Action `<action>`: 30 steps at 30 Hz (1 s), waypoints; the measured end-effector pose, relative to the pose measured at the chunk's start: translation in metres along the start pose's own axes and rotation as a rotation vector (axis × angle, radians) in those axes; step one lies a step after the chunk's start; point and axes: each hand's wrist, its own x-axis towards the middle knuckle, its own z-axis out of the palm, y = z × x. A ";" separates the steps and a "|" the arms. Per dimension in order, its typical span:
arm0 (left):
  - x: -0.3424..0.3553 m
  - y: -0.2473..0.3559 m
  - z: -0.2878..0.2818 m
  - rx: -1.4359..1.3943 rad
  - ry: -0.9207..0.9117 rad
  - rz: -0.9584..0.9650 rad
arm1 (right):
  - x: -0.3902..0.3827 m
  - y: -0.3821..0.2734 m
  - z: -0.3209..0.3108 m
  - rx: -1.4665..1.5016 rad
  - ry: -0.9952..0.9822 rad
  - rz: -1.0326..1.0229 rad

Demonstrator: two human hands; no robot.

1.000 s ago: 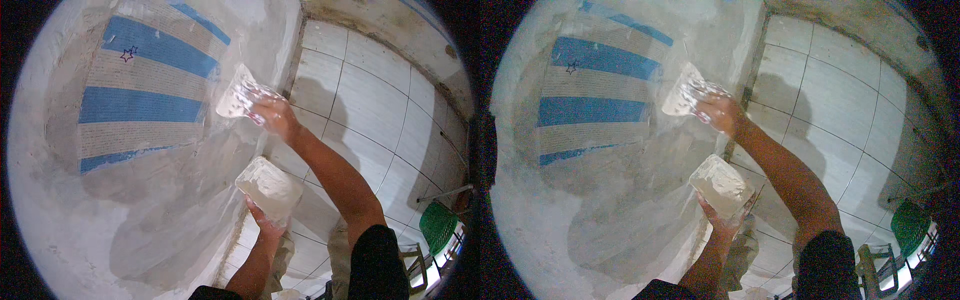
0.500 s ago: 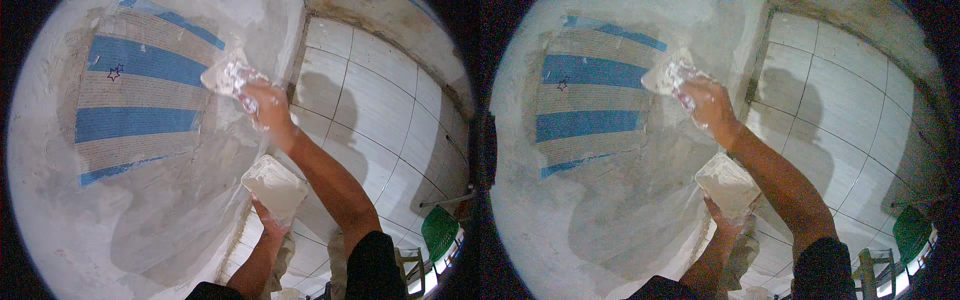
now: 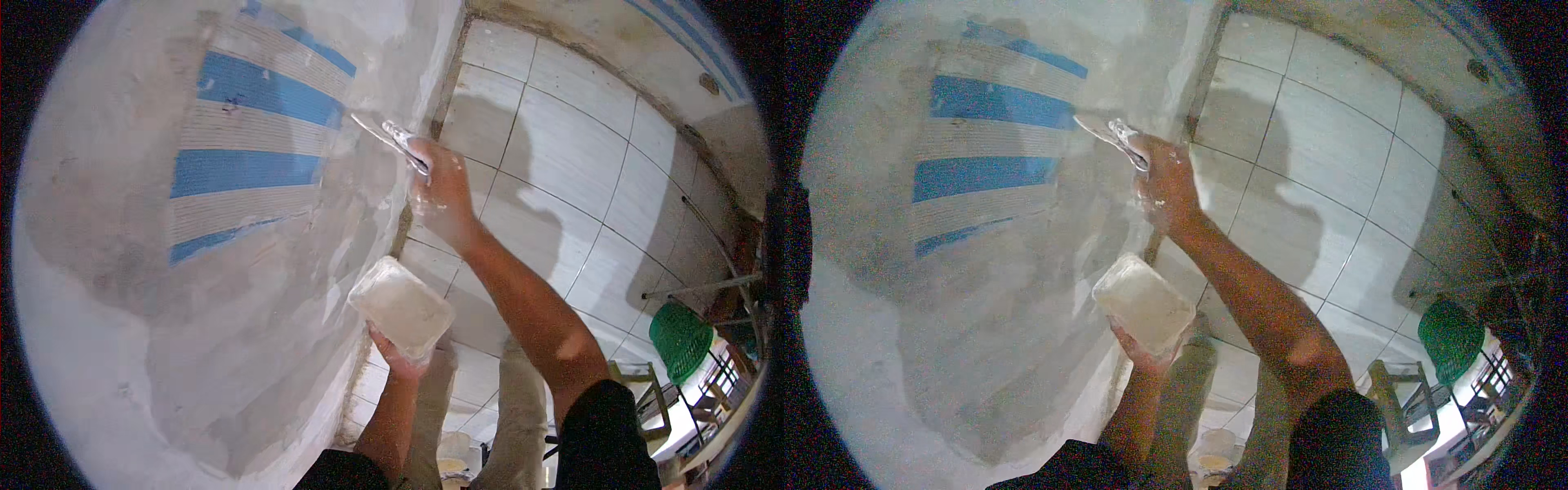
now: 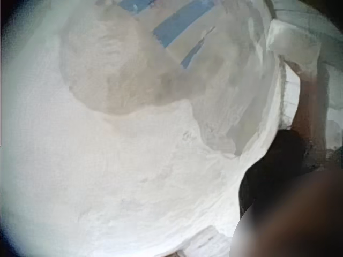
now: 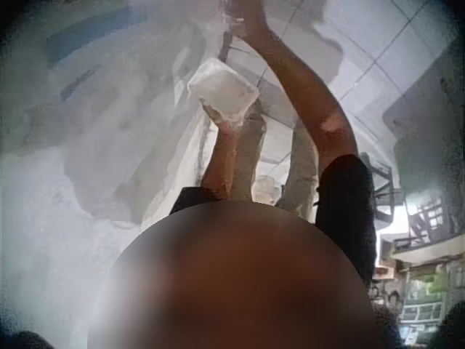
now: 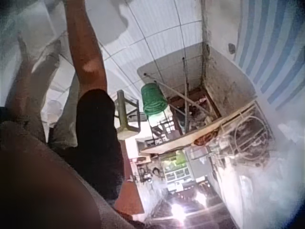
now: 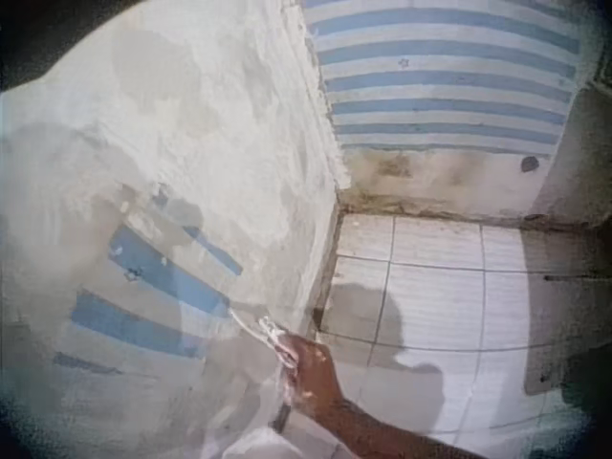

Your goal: Apply plaster or joint compound to a wall using a putty knife or trowel.

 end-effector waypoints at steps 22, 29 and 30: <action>-0.090 0.122 0.012 -0.007 0.045 -0.114 | -0.064 -0.013 0.080 0.168 0.172 0.537; -0.105 0.141 -0.031 -0.171 0.223 -0.072 | -0.124 -0.058 0.105 -0.095 -0.114 0.303; -0.108 0.139 -0.027 -0.164 0.228 -0.094 | -0.137 -0.055 0.101 -0.069 -0.225 0.290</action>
